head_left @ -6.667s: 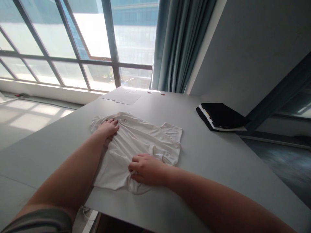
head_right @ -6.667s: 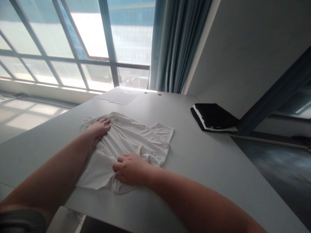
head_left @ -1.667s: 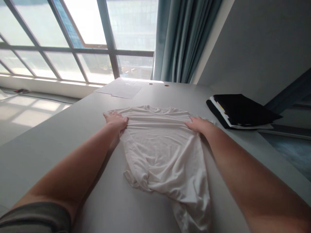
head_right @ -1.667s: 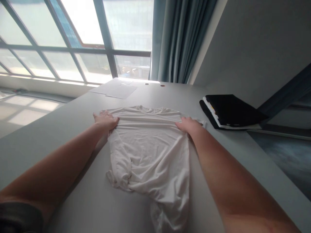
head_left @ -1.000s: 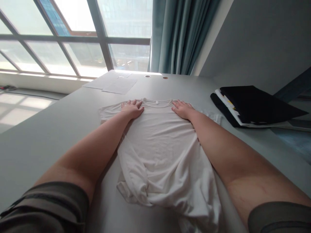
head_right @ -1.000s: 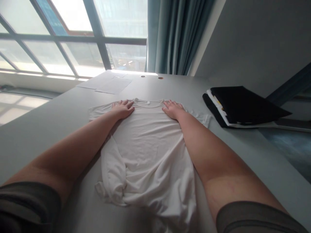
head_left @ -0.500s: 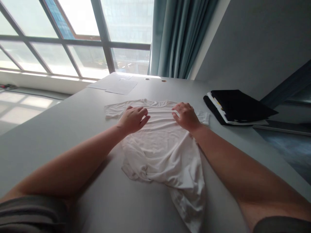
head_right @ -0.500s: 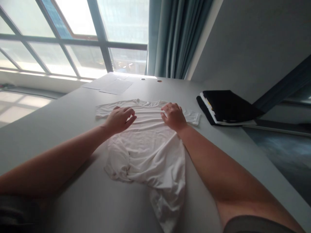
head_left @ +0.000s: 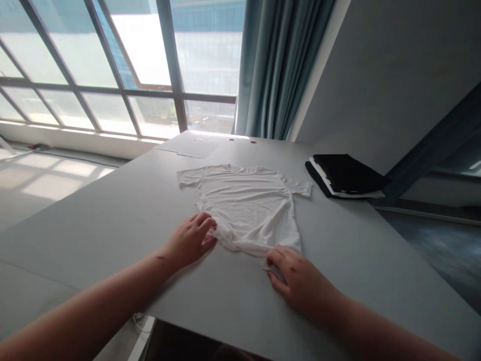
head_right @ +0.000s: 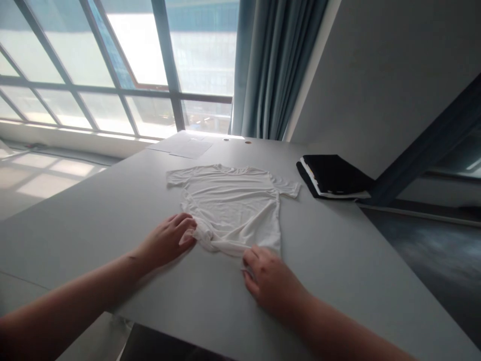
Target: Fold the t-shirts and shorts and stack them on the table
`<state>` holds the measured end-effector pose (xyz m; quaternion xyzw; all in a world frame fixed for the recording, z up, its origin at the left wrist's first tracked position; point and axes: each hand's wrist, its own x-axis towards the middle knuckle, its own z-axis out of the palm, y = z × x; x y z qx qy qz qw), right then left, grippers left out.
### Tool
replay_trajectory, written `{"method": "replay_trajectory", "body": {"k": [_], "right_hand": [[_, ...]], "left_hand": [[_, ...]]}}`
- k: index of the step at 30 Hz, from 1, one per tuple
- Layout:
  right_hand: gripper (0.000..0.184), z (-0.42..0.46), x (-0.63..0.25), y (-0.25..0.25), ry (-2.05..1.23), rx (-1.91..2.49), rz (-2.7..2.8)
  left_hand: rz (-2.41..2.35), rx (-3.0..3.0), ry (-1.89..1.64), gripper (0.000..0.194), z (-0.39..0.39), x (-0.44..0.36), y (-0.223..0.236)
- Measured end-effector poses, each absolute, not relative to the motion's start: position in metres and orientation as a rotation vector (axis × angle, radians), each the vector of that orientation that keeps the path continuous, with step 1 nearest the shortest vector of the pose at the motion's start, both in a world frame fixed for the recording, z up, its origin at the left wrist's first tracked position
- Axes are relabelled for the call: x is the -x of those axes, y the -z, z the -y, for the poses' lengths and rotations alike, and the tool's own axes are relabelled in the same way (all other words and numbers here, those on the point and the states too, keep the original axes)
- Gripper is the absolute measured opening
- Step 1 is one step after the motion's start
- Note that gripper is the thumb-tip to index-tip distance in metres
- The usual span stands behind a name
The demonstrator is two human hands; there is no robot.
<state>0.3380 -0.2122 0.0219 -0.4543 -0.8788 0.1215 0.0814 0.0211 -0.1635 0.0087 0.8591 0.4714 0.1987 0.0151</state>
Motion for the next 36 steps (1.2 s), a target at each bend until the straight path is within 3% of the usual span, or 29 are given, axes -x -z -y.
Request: {"method": "replay_trajectory", "body": {"k": [3,8,11,14,17,19,22,27,32,36], "right_hand": [[0.018,0.198,-0.344,-0.029,-0.378,1.43,2.631],[0.004,0.19,-0.371,-0.053,-0.457,1.395,2.466],[0.006,0.194,-0.391,-0.072,-0.698,1.274,2.341],[0.006,0.201,-0.399,-0.084,-1.109,1.138,2.471],[0.015,0.205,-0.392,-0.083,-1.423,1.067,2.704],[0.018,0.205,-0.384,-0.075,-1.237,1.121,2.784],[0.02,0.202,-0.375,-0.061,-0.908,1.208,2.855],[0.02,0.196,-0.375,-0.05,-0.855,1.286,2.868],[0.023,0.19,-0.381,-0.05,-1.041,1.375,2.688],[0.023,0.19,-0.383,-0.051,-1.215,1.398,2.584]], "left_hand": [[-1.434,-2.605,-0.624,0.014,0.157,-0.02,-0.013],[-1.516,-2.077,-1.002,0.028,0.175,-0.011,-0.027],[-1.434,-1.709,-1.178,0.034,0.201,-0.005,-0.027],[-1.531,-1.699,-1.232,0.031,0.236,-0.008,-0.023],[-1.498,-2.087,-1.105,0.019,0.268,-0.026,-0.023],[-1.308,-2.341,-0.888,0.012,0.279,-0.044,-0.024],[-1.205,-2.538,-0.666,0.033,0.277,-0.072,-0.023],[-1.323,-2.628,-0.454,0.049,0.252,-0.102,-0.019],[-1.521,-2.584,-0.262,0.018,0.247,-0.103,-0.025],[-1.822,-2.423,-0.25,0.013,0.263,-0.073,-0.038]]}}
